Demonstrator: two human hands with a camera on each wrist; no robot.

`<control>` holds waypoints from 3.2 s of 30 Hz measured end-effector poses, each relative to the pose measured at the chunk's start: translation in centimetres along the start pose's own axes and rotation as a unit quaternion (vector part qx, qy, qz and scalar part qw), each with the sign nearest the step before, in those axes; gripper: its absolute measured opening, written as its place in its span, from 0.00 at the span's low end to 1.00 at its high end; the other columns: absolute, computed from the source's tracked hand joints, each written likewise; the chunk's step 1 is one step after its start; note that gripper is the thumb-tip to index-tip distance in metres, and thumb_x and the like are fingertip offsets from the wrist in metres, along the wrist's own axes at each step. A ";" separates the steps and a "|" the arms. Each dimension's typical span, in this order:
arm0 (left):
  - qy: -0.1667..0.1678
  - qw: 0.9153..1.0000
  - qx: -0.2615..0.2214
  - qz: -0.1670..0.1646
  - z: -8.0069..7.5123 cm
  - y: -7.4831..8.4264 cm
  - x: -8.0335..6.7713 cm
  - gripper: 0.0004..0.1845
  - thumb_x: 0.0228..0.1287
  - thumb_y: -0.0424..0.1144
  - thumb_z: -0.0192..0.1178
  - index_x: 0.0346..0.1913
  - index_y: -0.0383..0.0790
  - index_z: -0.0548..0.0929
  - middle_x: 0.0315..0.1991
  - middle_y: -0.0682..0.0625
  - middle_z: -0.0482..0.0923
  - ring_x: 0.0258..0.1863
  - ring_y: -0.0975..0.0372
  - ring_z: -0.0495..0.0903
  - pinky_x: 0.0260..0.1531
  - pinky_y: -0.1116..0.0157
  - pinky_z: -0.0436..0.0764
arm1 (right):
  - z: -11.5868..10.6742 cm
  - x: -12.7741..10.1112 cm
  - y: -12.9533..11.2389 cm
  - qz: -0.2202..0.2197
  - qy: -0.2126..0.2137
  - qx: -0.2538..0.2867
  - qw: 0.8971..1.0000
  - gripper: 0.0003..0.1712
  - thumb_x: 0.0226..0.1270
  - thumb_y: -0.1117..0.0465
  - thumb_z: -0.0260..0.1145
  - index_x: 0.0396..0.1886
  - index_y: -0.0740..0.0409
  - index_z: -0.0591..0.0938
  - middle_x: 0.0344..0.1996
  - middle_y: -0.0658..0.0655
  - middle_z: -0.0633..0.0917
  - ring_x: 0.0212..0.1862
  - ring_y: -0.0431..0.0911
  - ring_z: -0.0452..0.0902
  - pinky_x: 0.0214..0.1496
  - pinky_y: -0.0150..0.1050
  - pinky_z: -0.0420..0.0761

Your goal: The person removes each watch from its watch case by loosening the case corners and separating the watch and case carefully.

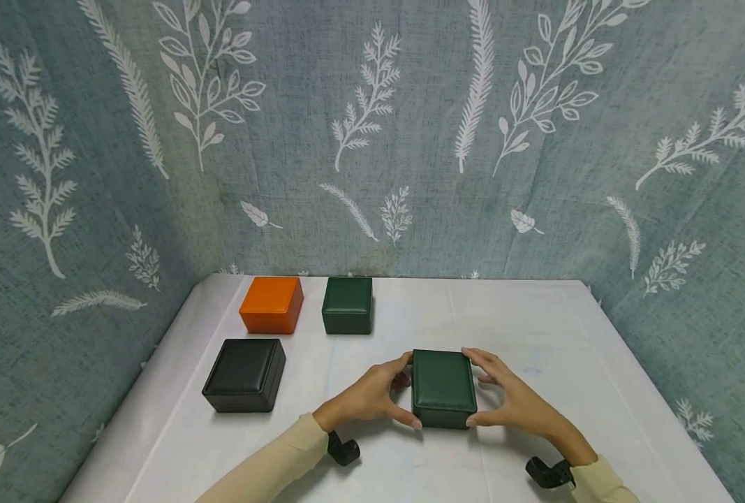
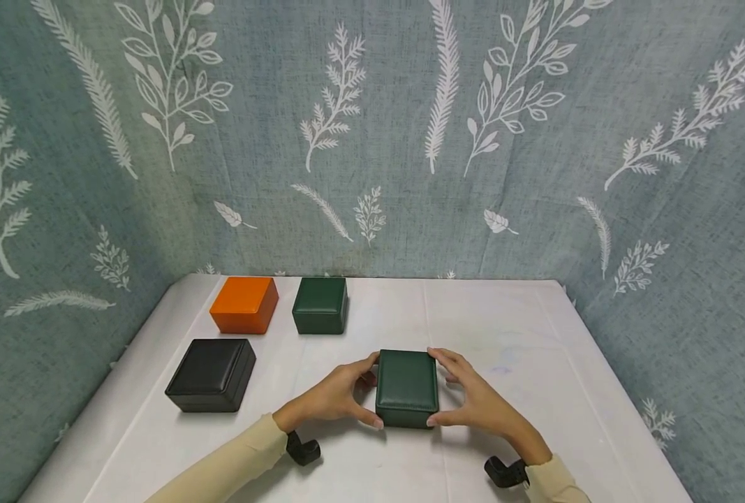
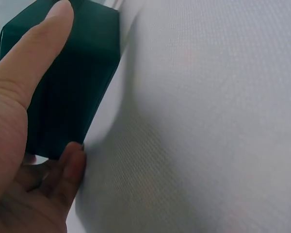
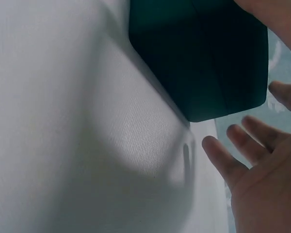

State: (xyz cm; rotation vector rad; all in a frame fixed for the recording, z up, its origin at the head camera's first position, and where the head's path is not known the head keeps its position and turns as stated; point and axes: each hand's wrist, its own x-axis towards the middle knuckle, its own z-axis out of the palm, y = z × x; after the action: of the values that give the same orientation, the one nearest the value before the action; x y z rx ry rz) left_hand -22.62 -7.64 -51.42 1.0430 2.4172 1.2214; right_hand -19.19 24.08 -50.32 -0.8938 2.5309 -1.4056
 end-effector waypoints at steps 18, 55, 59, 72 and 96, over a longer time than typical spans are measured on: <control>0.001 0.998 0.038 -0.040 0.3 0.2 -0.4 0.67 0.43 0.58 0.83 0.81 0.36 0.56 0.52 0.55 0.82 0.52 0.68 0.78 0.58 0.65 0.77 | -0.1 0.6 0.0 0.008 -0.028 -0.005 1.000 0.61 0.54 0.49 0.83 0.83 0.42 0.59 0.77 0.57 0.60 0.74 0.63 0.62 0.69 0.54 0.71; 0.021 0.999 0.033 -0.023 0.6 -0.3 0.1 0.65 0.37 0.54 0.87 0.78 0.34 0.62 0.44 0.56 0.77 0.42 0.68 0.75 0.43 0.71 0.78 | -1.0 1.7 0.7 -0.023 0.003 -0.017 1.000 0.49 0.59 0.54 0.81 0.78 0.50 0.68 0.74 0.64 0.69 0.65 0.46 0.75 0.56 0.46 0.83; 0.022 0.999 0.035 -0.020 0.7 -0.3 0.0 0.65 0.38 0.54 0.87 0.78 0.34 0.62 0.44 0.56 0.77 0.42 0.68 0.75 0.42 0.71 0.78 | -1.1 1.8 0.8 -0.020 0.000 -0.010 1.000 0.46 0.61 0.56 0.79 0.78 0.50 0.68 0.73 0.64 0.70 0.60 0.45 0.78 0.55 0.45 0.83; 0.021 0.999 0.022 -0.038 1.0 -0.3 0.0 0.65 0.39 0.53 0.87 0.78 0.33 0.61 0.46 0.55 0.77 0.44 0.67 0.76 0.46 0.70 0.78 | -1.7 2.4 1.0 -0.029 0.004 0.001 1.000 0.37 0.67 0.57 0.72 0.76 0.50 0.72 0.71 0.60 0.74 0.63 0.41 0.76 0.56 0.42 0.82; 0.017 0.998 0.038 -0.038 0.7 -0.1 0.2 0.65 0.39 0.53 0.87 0.78 0.33 0.60 0.47 0.54 0.78 0.45 0.66 0.75 0.48 0.69 0.78 | -2.4 4.2 1.5 -0.005 0.025 0.006 1.000 0.25 0.83 0.54 0.54 0.71 0.61 0.76 0.67 0.62 0.78 0.66 0.61 0.75 0.61 0.55 0.77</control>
State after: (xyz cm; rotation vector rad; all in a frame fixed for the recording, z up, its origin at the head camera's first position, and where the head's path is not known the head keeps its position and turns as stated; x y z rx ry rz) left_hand -22.46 -7.15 -51.89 0.9493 2.5229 1.1413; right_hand -24.18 24.15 -49.40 -0.8801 2.5555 -1.4626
